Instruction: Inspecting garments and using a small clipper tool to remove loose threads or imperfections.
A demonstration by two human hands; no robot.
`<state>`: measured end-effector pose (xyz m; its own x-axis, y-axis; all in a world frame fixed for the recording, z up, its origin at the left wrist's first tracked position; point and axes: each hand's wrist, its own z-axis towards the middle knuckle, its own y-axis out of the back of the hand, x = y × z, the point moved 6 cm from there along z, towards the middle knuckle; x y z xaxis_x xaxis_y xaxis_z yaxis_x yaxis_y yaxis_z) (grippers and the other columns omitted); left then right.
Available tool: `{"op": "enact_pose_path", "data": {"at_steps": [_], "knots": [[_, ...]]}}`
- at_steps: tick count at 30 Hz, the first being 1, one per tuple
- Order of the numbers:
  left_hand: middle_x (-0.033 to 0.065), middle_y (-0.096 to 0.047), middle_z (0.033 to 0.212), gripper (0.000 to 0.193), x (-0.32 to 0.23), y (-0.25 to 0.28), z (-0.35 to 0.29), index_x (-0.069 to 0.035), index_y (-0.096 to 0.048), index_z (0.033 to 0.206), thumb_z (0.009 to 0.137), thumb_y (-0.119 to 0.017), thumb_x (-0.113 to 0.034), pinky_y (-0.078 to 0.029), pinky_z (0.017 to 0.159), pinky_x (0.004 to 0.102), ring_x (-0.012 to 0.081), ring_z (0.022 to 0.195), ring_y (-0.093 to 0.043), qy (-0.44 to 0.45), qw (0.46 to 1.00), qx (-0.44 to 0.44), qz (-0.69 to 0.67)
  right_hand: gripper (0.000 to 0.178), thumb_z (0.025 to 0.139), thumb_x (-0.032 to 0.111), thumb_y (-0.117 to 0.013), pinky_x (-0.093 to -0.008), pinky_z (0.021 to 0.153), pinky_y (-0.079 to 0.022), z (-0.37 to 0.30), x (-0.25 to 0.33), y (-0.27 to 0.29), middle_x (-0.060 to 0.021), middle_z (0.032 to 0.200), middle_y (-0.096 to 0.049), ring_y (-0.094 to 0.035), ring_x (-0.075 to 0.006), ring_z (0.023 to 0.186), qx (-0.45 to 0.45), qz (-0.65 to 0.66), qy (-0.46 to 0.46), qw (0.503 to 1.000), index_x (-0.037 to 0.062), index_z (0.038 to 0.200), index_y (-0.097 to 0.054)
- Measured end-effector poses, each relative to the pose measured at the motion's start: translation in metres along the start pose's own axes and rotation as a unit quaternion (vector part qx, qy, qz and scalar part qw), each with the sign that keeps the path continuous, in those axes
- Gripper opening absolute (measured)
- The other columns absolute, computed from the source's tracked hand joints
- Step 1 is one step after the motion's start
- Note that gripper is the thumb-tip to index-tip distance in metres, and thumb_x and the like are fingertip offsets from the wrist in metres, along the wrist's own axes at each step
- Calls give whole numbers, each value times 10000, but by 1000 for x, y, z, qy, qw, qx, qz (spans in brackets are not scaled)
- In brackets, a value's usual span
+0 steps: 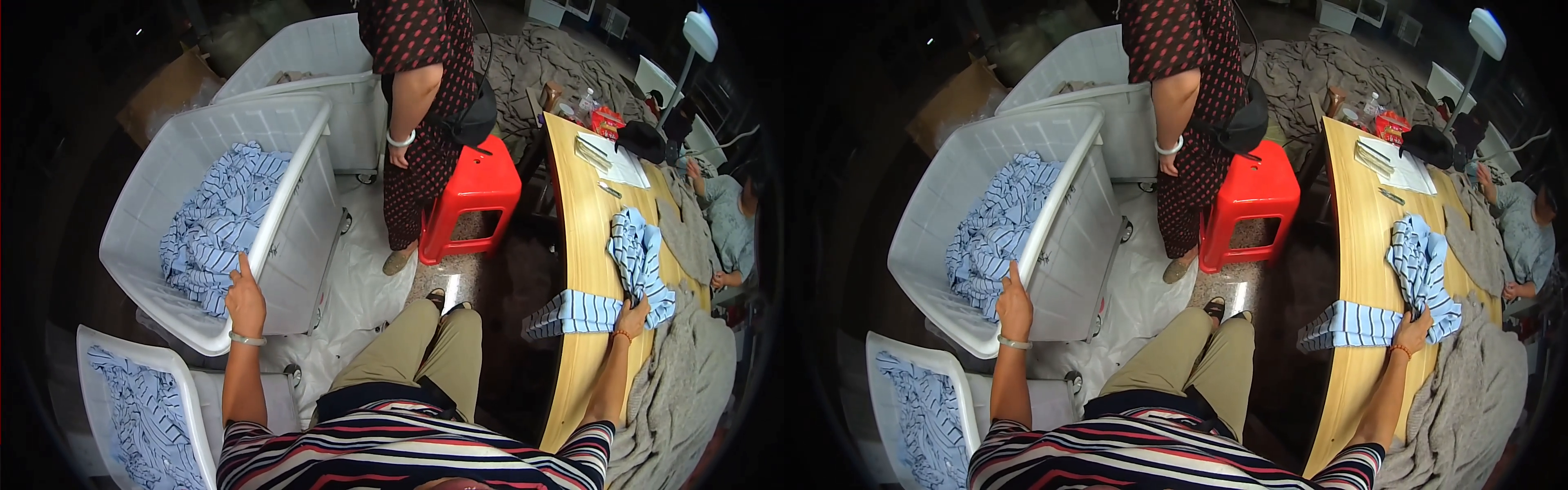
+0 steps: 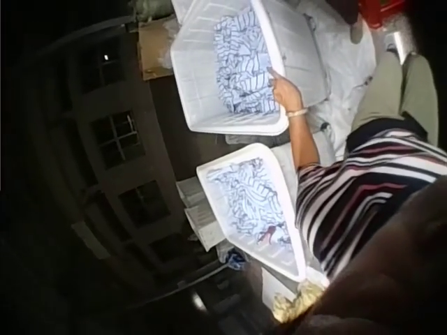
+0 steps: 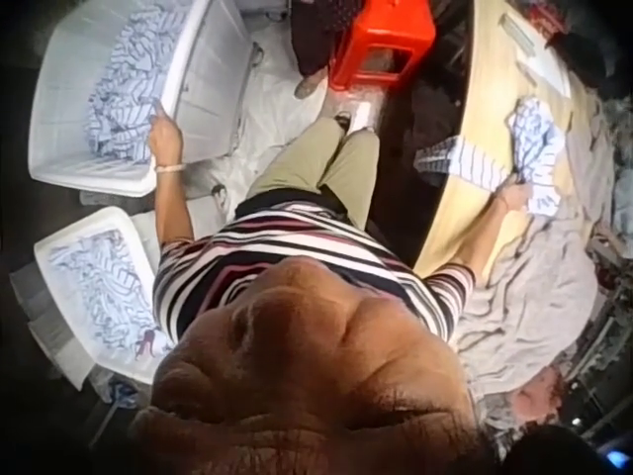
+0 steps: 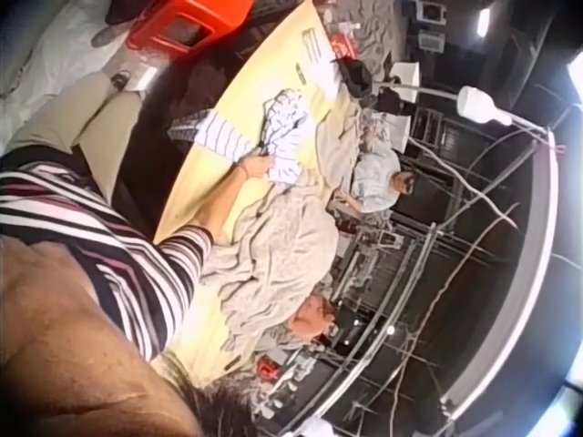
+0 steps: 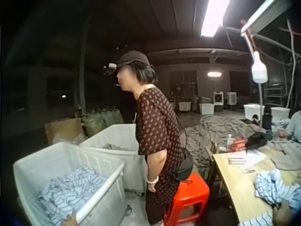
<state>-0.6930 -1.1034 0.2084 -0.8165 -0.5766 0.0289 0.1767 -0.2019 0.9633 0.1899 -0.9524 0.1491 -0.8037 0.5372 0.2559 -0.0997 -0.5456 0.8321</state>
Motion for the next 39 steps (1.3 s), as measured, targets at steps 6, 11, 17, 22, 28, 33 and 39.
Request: {"op": "enact_pose_path", "data": {"at_steps": [6, 11, 17, 22, 28, 33, 39], "knots": [[260, -579, 1006, 665, -3, -3, 0, -50, -304, 1466, 845, -528, 29, -540, 609, 432, 377, 705, -670, -11, 1000, -15, 9, 523, 869, 237, -675, -474, 853, -489, 1, -1, -5, -112, 1230, -558, -598, -352, 1074, 1, -14, -11, 1000, 162, 1351, -488], [246, -577, 978, 680, -5, -2, -4, -51, -304, 1463, 845, -583, -1, -529, 619, 452, 391, 715, -658, -15, 999, -31, -13, 520, 873, 245, -670, -488, 857, -489, -2, -1, 0, -115, 1261, -547, -595, -359, 1091, 10, -29, -43, 999, 175, 1355, -487], [257, -585, 986, 646, -10, 5, -5, -1, -334, 1451, 838, -532, 45, -540, 640, 421, 371, 743, -658, -22, 999, -32, -23, 544, 867, 267, -662, -495, 888, -481, -8, 2, 3, -140, 1280, -532, -583, -380, 1107, -7, -15, -33, 999, 167, 1365, -466], [243, -585, 964, 620, -3, 3, -4, -6, -319, 1458, 871, -515, 21, -540, 670, 423, 364, 774, -657, -19, 999, -23, -11, 546, 853, 278, -630, -495, 907, -477, -16, 13, 11, -143, 1291, -545, -582, -377, 1121, 15, -3, -52, 999, 162, 1365, -478], [220, -585, 961, 627, -6, -1, -3, -17, -317, 1459, 875, -542, -8, -538, 669, 412, 346, 790, -651, -38, 999, -37, -10, 536, 834, 245, -666, -483, 896, -485, -20, 11, 15, -160, 1266, -543, -591, -393, 1084, -5, 7, -42, 999, 142, 1329, -489], [219, -583, 990, 645, 7, 4, -4, -48, -290, 1470, 886, -564, -46, -533, 695, 441, 370, 816, -652, -17, 999, -34, -2, 516, 829, 240, -676, -476, 879, -491, -24, 30, 18, -158, 1226, -548, -596, -391, 1060, 10, 32, -54, 998, 149, 1304, -497], [240, -582, 1006, 657, -8, -4, 4, -56, -274, 1479, 894, -574, -60, -528, 708, 463, 397, 832, -647, -36, 999, -36, 6, 515, 830, 249, -669, -479, 887, -488, -27, 22, 36, -150, 1233, -529, -597, -388, 1060, 17, 40, -83, 996, 174, 1309, -495]]}}
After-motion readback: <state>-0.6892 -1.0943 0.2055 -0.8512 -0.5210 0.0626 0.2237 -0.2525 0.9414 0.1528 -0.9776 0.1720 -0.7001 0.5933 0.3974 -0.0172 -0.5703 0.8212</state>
